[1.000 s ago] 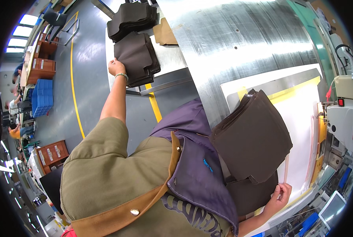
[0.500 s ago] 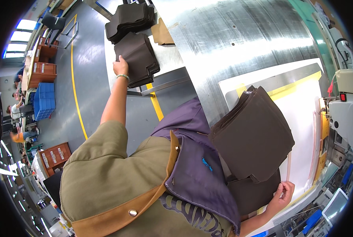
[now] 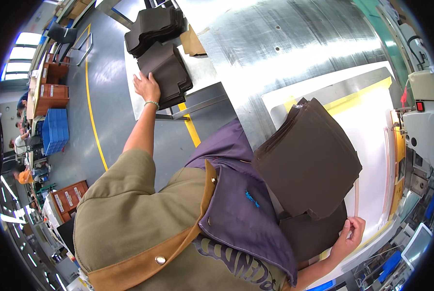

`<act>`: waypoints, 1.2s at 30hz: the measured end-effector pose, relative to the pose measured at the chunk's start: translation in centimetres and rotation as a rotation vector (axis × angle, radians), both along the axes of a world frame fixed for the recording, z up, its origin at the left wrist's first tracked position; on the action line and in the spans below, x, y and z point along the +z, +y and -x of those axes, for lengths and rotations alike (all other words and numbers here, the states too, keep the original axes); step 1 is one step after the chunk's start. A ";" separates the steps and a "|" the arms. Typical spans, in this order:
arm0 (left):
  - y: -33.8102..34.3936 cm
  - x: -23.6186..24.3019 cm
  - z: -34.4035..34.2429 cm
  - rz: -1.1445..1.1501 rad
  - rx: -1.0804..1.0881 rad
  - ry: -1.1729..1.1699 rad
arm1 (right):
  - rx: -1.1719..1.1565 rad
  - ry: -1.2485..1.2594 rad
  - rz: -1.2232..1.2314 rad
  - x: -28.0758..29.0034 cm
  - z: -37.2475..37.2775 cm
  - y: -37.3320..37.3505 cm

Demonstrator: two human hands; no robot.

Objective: Sewing together pieces of leather using an industrial sewing machine at a workstation.

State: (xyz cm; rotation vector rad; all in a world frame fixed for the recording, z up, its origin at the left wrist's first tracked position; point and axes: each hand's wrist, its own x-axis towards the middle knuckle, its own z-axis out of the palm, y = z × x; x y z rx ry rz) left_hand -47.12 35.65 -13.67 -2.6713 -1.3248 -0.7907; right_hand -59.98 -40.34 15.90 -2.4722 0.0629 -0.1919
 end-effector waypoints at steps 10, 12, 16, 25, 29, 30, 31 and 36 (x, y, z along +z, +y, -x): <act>-0.9 5.4 -7.3 0.054 -0.694 0.146 | -0.001 -0.008 0.036 -0.5 -0.5 0.0; -1.2 6.3 -7.7 0.225 -0.769 0.198 | -0.007 -0.008 0.052 -0.4 -0.4 -0.1; -1.8 7.4 -6.5 0.359 -0.735 0.167 | 0.007 -0.011 0.054 -0.6 -0.5 -0.4; -4.5 2.2 -6.5 -0.107 -0.736 0.173 | 0.013 0.012 0.122 0.3 0.9 -1.4; 1.6 1.4 -7.2 -0.553 -0.368 0.246 | -0.040 -0.012 0.016 1.0 -0.7 1.9; 3.5 0.1 -7.2 -0.361 -0.324 -0.088 | -0.020 -0.041 -0.006 1.0 -1.5 2.2; 3.7 -1.5 -6.8 -0.304 -0.308 -0.056 | -0.020 -0.028 -0.015 1.1 -1.8 2.3; 1.5 -4.4 -8.1 -0.200 -0.299 0.096 | -0.049 -0.016 -0.016 1.8 -1.3 2.2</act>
